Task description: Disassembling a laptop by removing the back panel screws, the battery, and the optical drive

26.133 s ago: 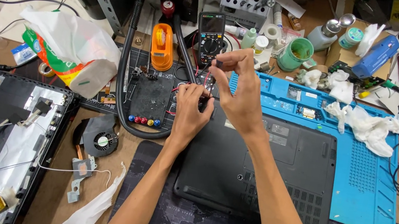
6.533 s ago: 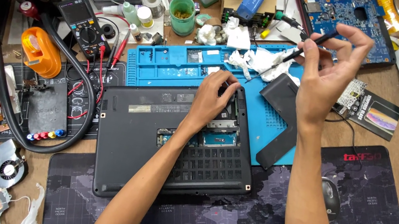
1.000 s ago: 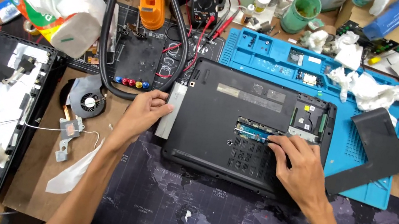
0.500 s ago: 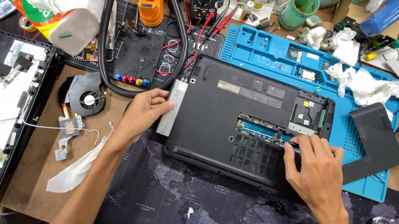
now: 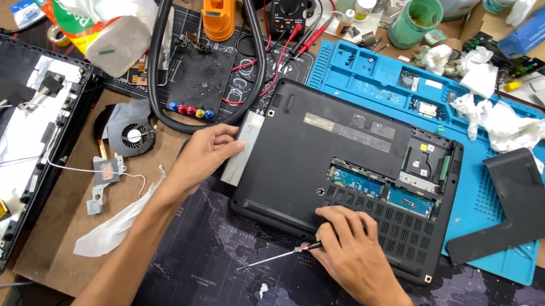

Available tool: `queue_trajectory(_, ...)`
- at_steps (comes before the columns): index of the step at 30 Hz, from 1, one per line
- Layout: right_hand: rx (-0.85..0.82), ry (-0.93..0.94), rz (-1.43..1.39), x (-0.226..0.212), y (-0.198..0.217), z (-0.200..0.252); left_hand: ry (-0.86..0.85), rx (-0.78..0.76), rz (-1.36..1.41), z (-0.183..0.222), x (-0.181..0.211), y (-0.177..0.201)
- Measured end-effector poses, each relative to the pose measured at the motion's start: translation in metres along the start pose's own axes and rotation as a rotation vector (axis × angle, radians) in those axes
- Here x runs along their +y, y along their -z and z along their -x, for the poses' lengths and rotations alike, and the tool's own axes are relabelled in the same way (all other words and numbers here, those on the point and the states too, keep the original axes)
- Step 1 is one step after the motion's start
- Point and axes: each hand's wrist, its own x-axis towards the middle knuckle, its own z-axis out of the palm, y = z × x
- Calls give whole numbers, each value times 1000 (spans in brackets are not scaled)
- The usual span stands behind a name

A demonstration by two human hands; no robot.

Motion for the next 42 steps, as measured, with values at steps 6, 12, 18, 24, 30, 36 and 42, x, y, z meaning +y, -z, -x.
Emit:
queue_trajectory(6,171,186,31,-5,13,-9,11,-26,40,0,1,2)
queue_trajectory(12,332,174,98,-3,66,-28,-139,-79,25,21,14,11)
queue_trajectory(18,512,-79,145,21,110,-52,-515,-25,-192,35,73,1)
queue_trajectory(24,615,-199,90,49,103,-70,-880,63,-463,14,113,-8)
queue_trajectory(30,633,-207,104,59,107,-74,-929,78,-465,-3,115,5)
queue_trajectory(36,606,-209,54,58,108,-70,-837,125,-399,6,118,30)
queue_trajectory(42,588,-181,53,57,111,-68,-789,91,-326,8,120,29)
